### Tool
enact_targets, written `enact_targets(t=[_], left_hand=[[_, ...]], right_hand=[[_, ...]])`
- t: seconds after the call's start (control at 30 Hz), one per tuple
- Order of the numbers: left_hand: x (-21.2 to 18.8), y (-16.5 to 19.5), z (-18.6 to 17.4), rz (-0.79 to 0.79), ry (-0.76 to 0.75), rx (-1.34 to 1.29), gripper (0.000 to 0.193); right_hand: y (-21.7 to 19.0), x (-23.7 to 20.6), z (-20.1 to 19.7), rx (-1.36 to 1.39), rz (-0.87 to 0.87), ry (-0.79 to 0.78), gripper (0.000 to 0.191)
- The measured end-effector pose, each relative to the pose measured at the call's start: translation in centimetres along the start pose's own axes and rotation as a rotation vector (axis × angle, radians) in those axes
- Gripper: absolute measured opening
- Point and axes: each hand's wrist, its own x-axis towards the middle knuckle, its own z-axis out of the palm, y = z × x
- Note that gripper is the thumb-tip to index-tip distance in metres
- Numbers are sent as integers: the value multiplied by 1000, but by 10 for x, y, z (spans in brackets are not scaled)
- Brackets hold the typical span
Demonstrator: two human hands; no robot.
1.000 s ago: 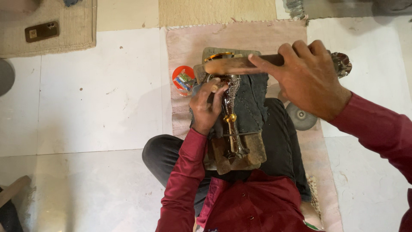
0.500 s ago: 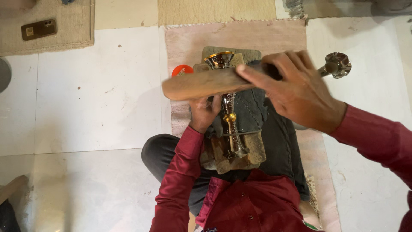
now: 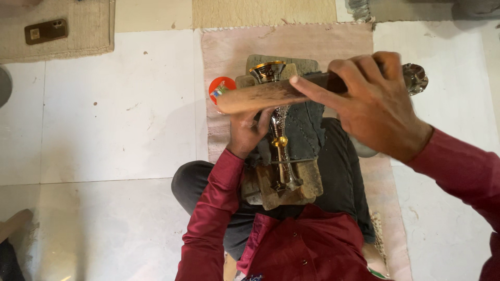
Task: The person sits cross-legged on the floor with a sandbag on their lap holding a brass ornamental vase. They repeatedly strike and press the vase's embossed surface with a wooden mallet and a small punch, rotating the vase to work different areas of the decoration.
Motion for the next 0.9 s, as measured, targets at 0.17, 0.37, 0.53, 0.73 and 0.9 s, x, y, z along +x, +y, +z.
enact_targets(t=[0.17,0.37,0.53,0.73,0.9], left_hand=[[0,-5,-2,-19,-42,98,25],[5,-1,-8,4,-86,37,25],[11,2,-10,38,-106,37,25],[16,-1,-15,38,-160,69,24],[17,-1,-17,88,-159,34,27]], right_hand=[[-5,3,-7,334,11,83,63],[-7,3,-12,420,89,75,59],[-1,-2,-4,227,7,93,58],[2,-4,7,133,-16,101,60],[7,-16,15,-89,5,14,60]])
